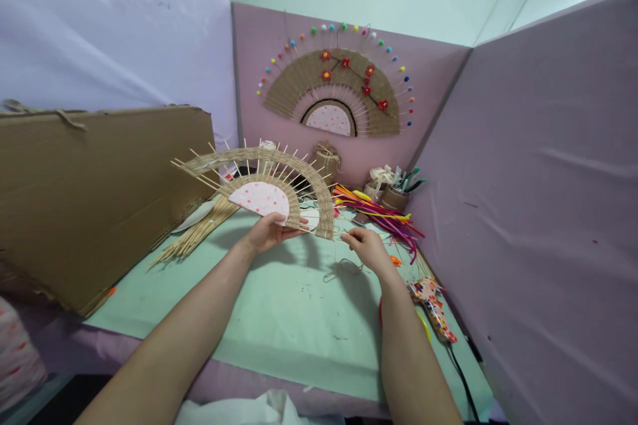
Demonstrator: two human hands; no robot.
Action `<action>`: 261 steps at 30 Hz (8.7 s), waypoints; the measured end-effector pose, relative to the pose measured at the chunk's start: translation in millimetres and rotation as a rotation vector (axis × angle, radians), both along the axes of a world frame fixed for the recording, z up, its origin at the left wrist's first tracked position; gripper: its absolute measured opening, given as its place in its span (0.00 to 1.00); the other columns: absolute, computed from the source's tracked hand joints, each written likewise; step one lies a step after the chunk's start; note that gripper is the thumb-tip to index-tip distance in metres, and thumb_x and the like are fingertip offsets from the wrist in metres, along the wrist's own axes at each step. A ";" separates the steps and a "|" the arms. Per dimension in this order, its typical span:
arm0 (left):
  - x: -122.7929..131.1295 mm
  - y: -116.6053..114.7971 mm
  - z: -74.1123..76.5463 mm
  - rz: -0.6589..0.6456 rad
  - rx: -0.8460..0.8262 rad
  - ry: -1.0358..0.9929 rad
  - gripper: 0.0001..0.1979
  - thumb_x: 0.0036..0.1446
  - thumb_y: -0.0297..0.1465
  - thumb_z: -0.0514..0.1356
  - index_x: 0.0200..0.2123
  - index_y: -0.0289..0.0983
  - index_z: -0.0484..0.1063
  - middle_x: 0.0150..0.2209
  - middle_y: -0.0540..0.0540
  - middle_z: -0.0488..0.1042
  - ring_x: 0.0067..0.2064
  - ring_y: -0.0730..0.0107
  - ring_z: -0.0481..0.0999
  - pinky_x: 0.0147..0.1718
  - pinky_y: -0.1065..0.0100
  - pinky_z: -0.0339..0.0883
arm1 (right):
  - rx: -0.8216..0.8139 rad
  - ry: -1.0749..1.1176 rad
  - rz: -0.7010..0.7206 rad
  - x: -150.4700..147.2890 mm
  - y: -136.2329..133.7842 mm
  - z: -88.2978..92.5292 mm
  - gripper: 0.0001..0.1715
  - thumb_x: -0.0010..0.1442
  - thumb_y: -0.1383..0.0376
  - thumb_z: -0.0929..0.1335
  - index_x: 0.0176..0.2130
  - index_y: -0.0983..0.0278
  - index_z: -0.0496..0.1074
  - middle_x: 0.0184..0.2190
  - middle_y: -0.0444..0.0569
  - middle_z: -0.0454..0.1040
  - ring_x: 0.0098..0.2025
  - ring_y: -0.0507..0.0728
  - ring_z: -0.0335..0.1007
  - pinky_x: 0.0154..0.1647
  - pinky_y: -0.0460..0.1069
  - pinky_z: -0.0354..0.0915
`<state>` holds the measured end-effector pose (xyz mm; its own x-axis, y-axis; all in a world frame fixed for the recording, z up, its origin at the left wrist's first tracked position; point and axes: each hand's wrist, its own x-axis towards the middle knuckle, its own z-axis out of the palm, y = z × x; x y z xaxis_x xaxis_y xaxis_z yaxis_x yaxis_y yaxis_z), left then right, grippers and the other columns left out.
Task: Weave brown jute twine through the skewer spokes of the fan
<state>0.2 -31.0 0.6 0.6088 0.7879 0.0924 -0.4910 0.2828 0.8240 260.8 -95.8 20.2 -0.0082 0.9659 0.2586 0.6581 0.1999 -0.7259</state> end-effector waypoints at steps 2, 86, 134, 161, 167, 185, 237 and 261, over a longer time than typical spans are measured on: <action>1.1 -0.5 0.6 0.023 0.003 0.010 0.17 0.53 0.25 0.50 0.38 0.22 0.76 0.44 0.32 0.76 0.45 0.55 0.76 0.49 0.62 0.66 | 0.010 -0.059 -0.033 -1.6 0.0 -0.3 0.19 0.52 0.55 0.64 0.19 0.65 0.67 0.15 0.44 0.67 0.20 0.50 0.56 0.24 0.46 0.50; -10.3 2.3 -3.4 -0.141 -0.086 -0.052 0.20 0.52 0.29 0.49 0.41 0.23 0.74 0.43 0.32 0.76 0.42 0.56 0.77 0.44 0.60 0.67 | 0.482 0.028 -0.032 -0.9 -2.0 1.3 0.13 0.59 0.57 0.63 0.31 0.63 0.70 0.30 0.49 0.72 0.33 0.55 0.66 0.36 0.48 0.60; 20.1 -12.2 -16.6 -0.228 -0.501 -0.214 0.21 0.48 0.29 0.50 0.42 0.21 0.70 0.33 0.32 0.78 0.33 0.59 0.79 0.35 0.64 0.72 | 0.142 0.866 -0.011 -32.5 2.0 -9.8 0.28 0.47 0.65 0.67 0.49 0.59 0.62 0.20 0.36 0.62 0.18 0.46 0.49 0.18 0.42 0.48; 63.5 -59.4 -2.8 -0.454 -0.656 -0.279 0.21 0.55 0.25 0.49 0.52 0.23 0.62 0.37 0.33 0.75 0.38 0.63 0.77 0.31 0.73 0.70 | 0.113 0.789 -0.015 -30.9 7.2 -19.1 0.26 0.50 0.56 0.67 0.48 0.61 0.65 0.19 0.36 0.59 0.16 0.45 0.46 0.17 0.42 0.46; 60.1 -60.5 1.6 -0.463 -0.717 -0.289 0.23 0.55 0.24 0.48 0.55 0.25 0.59 0.36 0.34 0.74 0.31 0.69 0.75 0.24 0.75 0.68 | 0.131 0.769 -0.012 -30.6 7.0 -18.6 0.24 0.50 0.58 0.67 0.47 0.62 0.65 0.19 0.36 0.58 0.16 0.45 0.45 0.17 0.42 0.45; 58.0 -49.1 -6.2 -0.122 -0.558 -0.395 0.21 0.55 0.38 0.53 0.46 0.28 0.67 0.36 0.35 0.77 0.38 0.57 0.78 0.38 0.59 0.70 | 0.121 0.766 -0.046 -30.6 7.4 -17.3 0.25 0.49 0.58 0.67 0.47 0.61 0.66 0.19 0.36 0.56 0.17 0.46 0.45 0.17 0.43 0.46; -28.6 5.7 4.5 0.337 -0.288 0.024 0.20 0.56 0.27 0.54 0.52 0.29 0.64 0.30 0.39 0.79 0.31 0.59 0.79 0.26 0.66 0.74 | 0.408 -0.163 0.050 -22.7 -2.4 -14.0 0.13 0.60 0.58 0.63 0.30 0.62 0.69 0.28 0.47 0.71 0.31 0.53 0.65 0.34 0.47 0.58; -36.5 -1.4 11.8 0.273 -0.258 0.060 0.21 0.57 0.28 0.53 0.54 0.27 0.63 0.31 0.39 0.79 0.29 0.61 0.79 0.24 0.67 0.73 | 0.345 0.090 -0.016 -25.4 -1.3 -11.3 0.16 0.57 0.55 0.64 0.28 0.64 0.71 0.26 0.48 0.72 0.28 0.53 0.64 0.31 0.47 0.59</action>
